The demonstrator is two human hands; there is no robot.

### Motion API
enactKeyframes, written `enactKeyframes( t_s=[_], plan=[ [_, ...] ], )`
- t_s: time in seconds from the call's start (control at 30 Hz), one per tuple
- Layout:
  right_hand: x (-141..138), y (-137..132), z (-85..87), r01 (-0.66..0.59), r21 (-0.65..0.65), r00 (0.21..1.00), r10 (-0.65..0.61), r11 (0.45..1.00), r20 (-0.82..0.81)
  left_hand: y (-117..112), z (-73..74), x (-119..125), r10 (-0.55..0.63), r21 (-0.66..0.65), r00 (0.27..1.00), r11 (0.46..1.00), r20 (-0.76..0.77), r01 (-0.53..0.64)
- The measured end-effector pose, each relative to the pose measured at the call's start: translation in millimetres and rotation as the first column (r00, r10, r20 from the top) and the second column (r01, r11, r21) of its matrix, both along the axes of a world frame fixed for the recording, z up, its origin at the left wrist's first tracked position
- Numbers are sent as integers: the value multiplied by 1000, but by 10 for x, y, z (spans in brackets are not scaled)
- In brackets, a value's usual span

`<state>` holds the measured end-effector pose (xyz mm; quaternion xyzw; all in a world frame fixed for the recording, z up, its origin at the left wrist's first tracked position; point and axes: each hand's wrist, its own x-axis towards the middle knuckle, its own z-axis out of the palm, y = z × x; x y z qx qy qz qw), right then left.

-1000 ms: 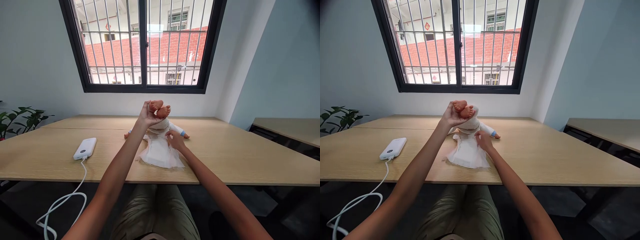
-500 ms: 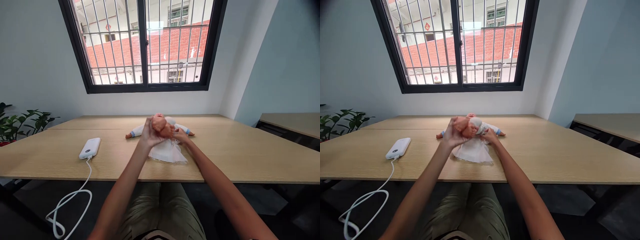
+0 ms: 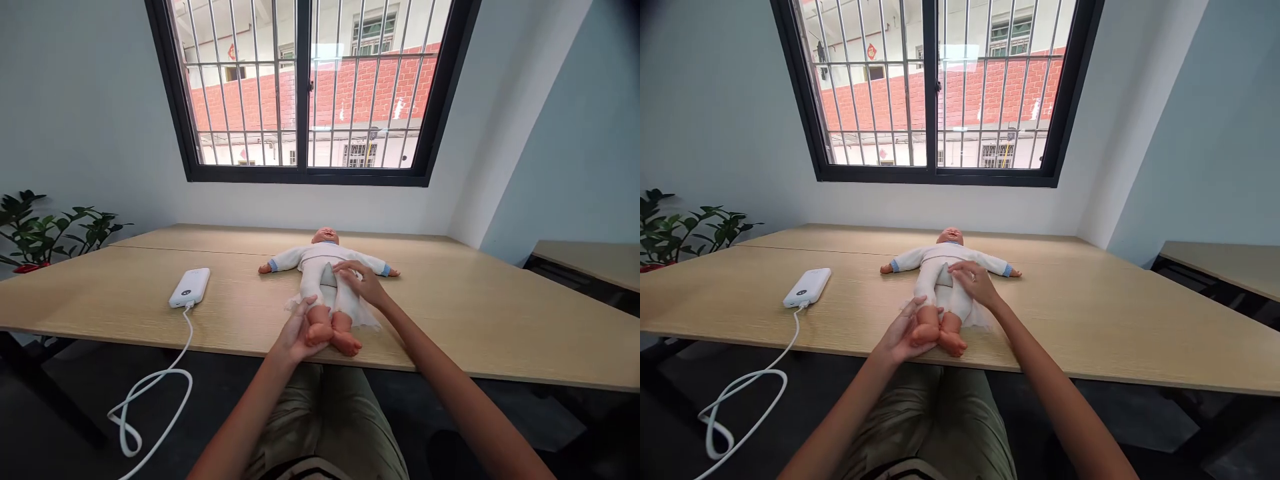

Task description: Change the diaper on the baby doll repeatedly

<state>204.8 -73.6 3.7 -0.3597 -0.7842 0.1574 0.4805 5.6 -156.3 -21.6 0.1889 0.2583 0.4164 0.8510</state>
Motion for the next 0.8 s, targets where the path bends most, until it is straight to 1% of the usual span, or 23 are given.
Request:
enactKeyframes(
  t_s=[0.03,0.1,0.13,0.17,0.2,0.27,0.33,0.37,0.4,0.47,0.5,0.53,0.57,0.6,0.63,0.67,0.7,0.73,0.77,0.8],
  plan=[
    [-42,-72,7,-47,16,996,45,999,70,2,19,-67,23,26,1000,999,-18,-23],
    [-74,-183,12,-80,44,957,64,996,284,22,30,-208,104,173,989,981,-102,-85],
    [-64,-218,16,-76,63,916,45,995,399,43,25,-282,168,268,973,956,-160,-121],
    [-39,-240,25,-60,82,870,12,995,493,72,18,-358,241,370,944,918,-227,-145],
    [-4,-251,41,-35,100,829,-27,994,558,110,11,-432,312,467,901,872,-301,-146],
    [87,-251,92,22,120,776,-93,992,623,203,5,-566,417,618,800,783,-433,-73],
    [179,-244,146,69,128,738,-137,989,661,302,18,-657,507,720,692,693,-514,27],
    [219,-244,164,80,134,718,-150,988,680,347,30,-680,566,763,624,642,-539,77],
    [253,-250,171,82,145,694,-161,986,702,383,45,-686,634,799,540,586,-554,132],
    [297,-277,144,64,182,630,-181,981,755,431,76,-649,759,833,347,473,-550,286],
    [306,-297,111,47,203,594,-191,978,781,443,90,-611,806,829,266,422,-528,368],
    [307,-317,69,29,224,560,-201,974,804,452,101,-565,840,818,219,369,-497,440],
    [301,-336,21,13,247,533,-216,969,818,461,108,-514,861,813,221,305,-458,496],
    [288,-353,-30,2,271,517,-233,962,823,473,112,-464,870,819,264,231,-416,526],
    [272,-366,-80,0,294,511,-252,956,822,492,112,-417,863,830,333,159,-380,535],
    [253,-374,-125,5,314,510,-272,950,816,517,110,-377,845,842,402,99,-352,530],
    [235,-378,-165,15,330,509,-291,944,810,548,106,-346,823,847,454,60,-341,528],
    [218,-378,-198,28,340,506,-307,940,806,584,103,-325,806,841,478,42,-347,540],
    [204,-377,-222,43,345,503,-319,937,804,623,101,-314,799,824,477,40,-367,566],
    [194,-375,-238,57,346,501,-326,937,801,662,103,-312,798,799,459,46,-390,600]
  ],
)
